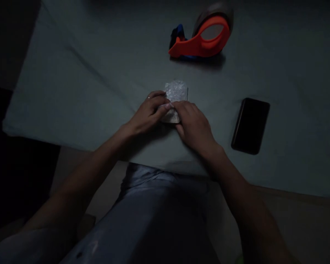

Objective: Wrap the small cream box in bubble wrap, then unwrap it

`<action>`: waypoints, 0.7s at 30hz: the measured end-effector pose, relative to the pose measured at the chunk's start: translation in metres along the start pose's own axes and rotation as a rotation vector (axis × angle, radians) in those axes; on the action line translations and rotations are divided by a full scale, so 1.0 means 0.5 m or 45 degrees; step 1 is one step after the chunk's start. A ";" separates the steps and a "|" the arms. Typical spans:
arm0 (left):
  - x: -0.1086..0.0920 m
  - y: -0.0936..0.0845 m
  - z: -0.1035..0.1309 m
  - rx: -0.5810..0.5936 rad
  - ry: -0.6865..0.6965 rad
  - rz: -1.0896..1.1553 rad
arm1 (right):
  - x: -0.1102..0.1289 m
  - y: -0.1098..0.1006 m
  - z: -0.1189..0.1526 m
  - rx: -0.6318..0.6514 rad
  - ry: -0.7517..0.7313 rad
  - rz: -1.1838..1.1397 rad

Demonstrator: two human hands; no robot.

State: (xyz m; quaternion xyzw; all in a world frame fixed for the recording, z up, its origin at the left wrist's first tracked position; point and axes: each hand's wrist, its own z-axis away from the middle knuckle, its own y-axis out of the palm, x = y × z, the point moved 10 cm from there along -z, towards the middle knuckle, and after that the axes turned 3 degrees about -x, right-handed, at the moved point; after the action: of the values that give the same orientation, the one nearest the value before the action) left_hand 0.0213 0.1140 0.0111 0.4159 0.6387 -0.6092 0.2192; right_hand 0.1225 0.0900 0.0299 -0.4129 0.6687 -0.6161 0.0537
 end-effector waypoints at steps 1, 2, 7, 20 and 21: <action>0.004 -0.007 0.001 -0.013 -0.045 0.021 | 0.001 0.000 0.004 -0.013 -0.012 0.005; 0.011 -0.017 0.001 -0.041 -0.100 0.022 | 0.004 -0.001 0.008 -0.027 -0.024 0.017; 0.047 -0.036 -0.020 -0.161 -0.299 -0.179 | 0.017 -0.004 0.029 -0.077 -0.019 0.028; 0.106 -0.014 -0.071 -0.288 -0.463 -0.304 | 0.018 0.001 0.020 0.010 0.027 0.026; 0.105 -0.018 -0.068 -0.280 -0.468 -0.330 | 0.016 0.002 0.016 0.048 0.035 0.015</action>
State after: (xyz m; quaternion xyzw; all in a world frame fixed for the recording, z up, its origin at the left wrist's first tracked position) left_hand -0.0074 0.1613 -0.0195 0.1865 0.6984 -0.6246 0.2956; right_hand 0.1212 0.0786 0.0306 -0.3995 0.6599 -0.6339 0.0559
